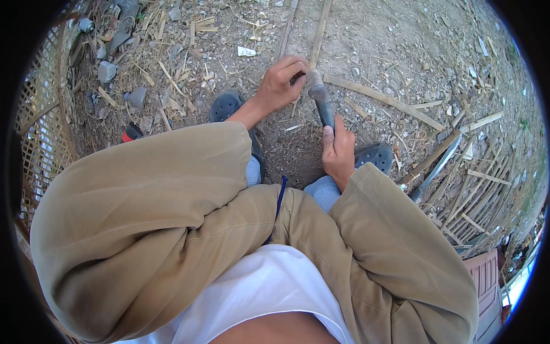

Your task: The person aligns bamboo strips on the ground and secures them by hammering a nail through a joint.

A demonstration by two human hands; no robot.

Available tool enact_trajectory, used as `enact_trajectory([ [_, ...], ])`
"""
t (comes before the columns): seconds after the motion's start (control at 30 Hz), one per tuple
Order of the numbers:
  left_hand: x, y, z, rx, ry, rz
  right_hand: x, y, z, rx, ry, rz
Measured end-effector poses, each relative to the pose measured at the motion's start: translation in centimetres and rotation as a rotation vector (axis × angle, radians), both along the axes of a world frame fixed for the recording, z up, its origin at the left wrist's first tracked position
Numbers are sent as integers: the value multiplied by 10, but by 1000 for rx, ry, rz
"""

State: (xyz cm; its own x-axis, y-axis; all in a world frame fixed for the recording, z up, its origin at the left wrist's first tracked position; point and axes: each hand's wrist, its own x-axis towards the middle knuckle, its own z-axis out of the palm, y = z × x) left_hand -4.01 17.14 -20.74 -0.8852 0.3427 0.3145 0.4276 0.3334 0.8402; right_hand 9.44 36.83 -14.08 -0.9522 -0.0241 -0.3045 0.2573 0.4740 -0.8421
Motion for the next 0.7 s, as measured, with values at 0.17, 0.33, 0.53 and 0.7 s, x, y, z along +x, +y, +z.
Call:
enact_trajectory([
  [0.17, -1, -1, -2, -5, 5, 4, -3, -2, -9, 74, 6, 17],
  [0.33, 1, -2, -1, 3, -32, -5, 0, -1, 1, -37, -24, -29],
  [0.53, -3, -4, 3, 4, -31, -17, -2, -1, -7, -28, -8, -35],
  [0.7, -7, -8, 14, 25, -261, -106, 1, 5, -13, -107, -21, -159],
])
